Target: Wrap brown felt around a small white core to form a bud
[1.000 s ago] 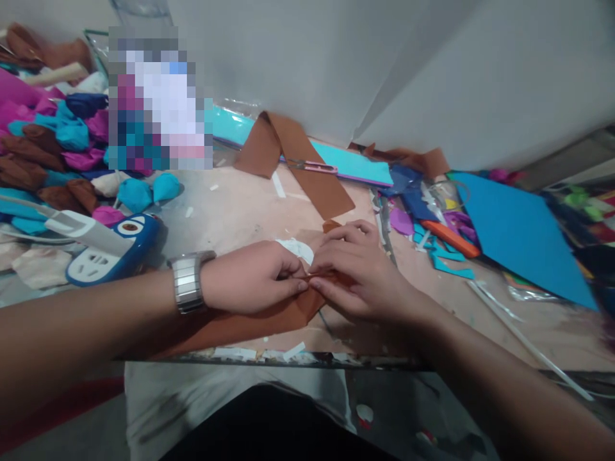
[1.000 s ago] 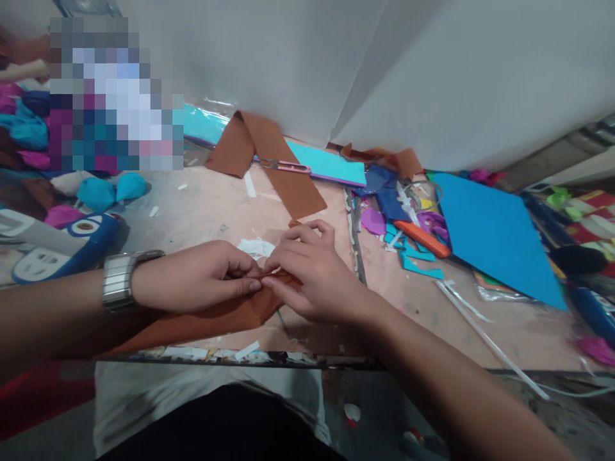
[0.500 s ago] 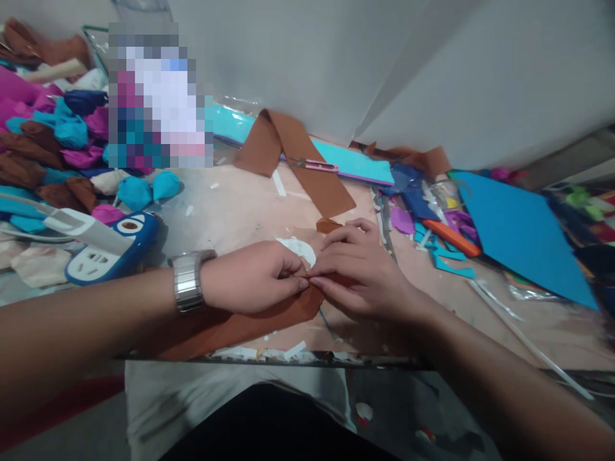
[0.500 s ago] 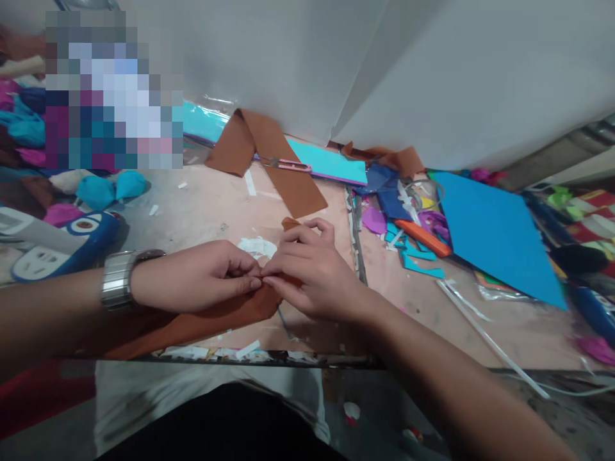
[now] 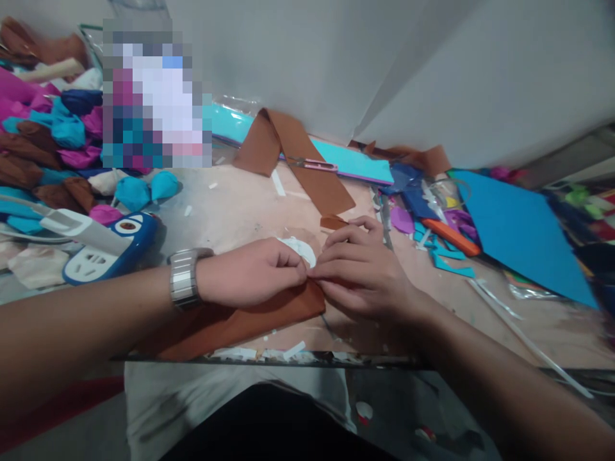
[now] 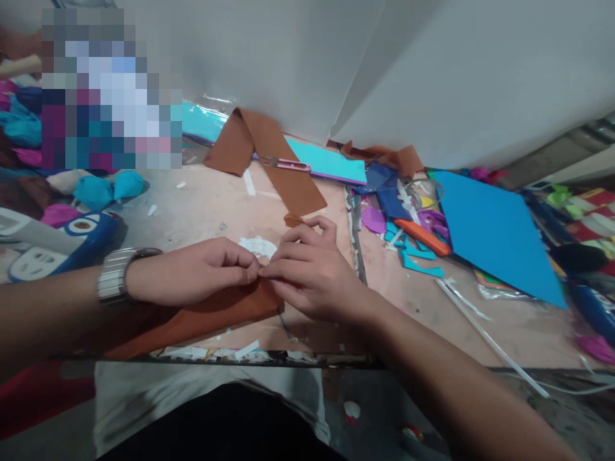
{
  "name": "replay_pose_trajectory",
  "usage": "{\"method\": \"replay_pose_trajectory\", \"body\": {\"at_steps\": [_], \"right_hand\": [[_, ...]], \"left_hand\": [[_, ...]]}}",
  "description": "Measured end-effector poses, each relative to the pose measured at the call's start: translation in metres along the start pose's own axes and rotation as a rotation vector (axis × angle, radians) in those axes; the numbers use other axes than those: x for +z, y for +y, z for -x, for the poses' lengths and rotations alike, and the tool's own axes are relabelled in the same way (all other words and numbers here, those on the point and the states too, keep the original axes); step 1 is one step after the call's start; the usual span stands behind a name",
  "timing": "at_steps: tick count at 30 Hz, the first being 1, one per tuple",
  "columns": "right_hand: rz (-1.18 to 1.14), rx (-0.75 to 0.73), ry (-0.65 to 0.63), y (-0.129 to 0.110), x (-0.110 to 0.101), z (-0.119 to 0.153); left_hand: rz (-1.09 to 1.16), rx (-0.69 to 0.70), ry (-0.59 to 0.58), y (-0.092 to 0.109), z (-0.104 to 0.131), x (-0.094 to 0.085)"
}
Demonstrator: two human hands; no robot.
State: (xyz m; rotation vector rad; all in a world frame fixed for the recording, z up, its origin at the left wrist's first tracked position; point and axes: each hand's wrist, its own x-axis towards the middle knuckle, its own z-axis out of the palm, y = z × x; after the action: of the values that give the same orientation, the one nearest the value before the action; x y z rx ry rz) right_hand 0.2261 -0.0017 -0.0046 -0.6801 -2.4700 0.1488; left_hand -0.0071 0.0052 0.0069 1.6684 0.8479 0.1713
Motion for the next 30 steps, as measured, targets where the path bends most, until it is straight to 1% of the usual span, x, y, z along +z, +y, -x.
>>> {"method": "replay_pose_trajectory", "body": {"at_steps": [2,7,16,22,26,30], "right_hand": [[0.005,0.001,-0.002,0.0004,-0.0005,0.0000],[0.023,0.029,0.017,0.0006,-0.0015,-0.0003],[0.020,0.032,0.044,0.0002,-0.0005,-0.0006],[0.017,0.069,0.040,-0.0010,-0.0008,-0.0008],[-0.004,0.127,0.021,-0.0026,-0.0005,0.0005],[-0.040,0.187,0.002,-0.0036,0.0012,0.0017]], "left_hand": [[-0.014,-0.002,0.001,-0.0010,-0.0007,0.0003],[-0.082,0.057,0.031,-0.0005,-0.0014,-0.0001],[-0.117,0.071,0.094,-0.0018,-0.0024,0.0022],[-0.135,0.120,0.116,-0.0015,-0.0012,0.0033],[-0.204,0.127,0.169,-0.0015,-0.0007,0.0059],[-0.346,0.155,0.239,0.0010,0.0011,0.0086]]}}
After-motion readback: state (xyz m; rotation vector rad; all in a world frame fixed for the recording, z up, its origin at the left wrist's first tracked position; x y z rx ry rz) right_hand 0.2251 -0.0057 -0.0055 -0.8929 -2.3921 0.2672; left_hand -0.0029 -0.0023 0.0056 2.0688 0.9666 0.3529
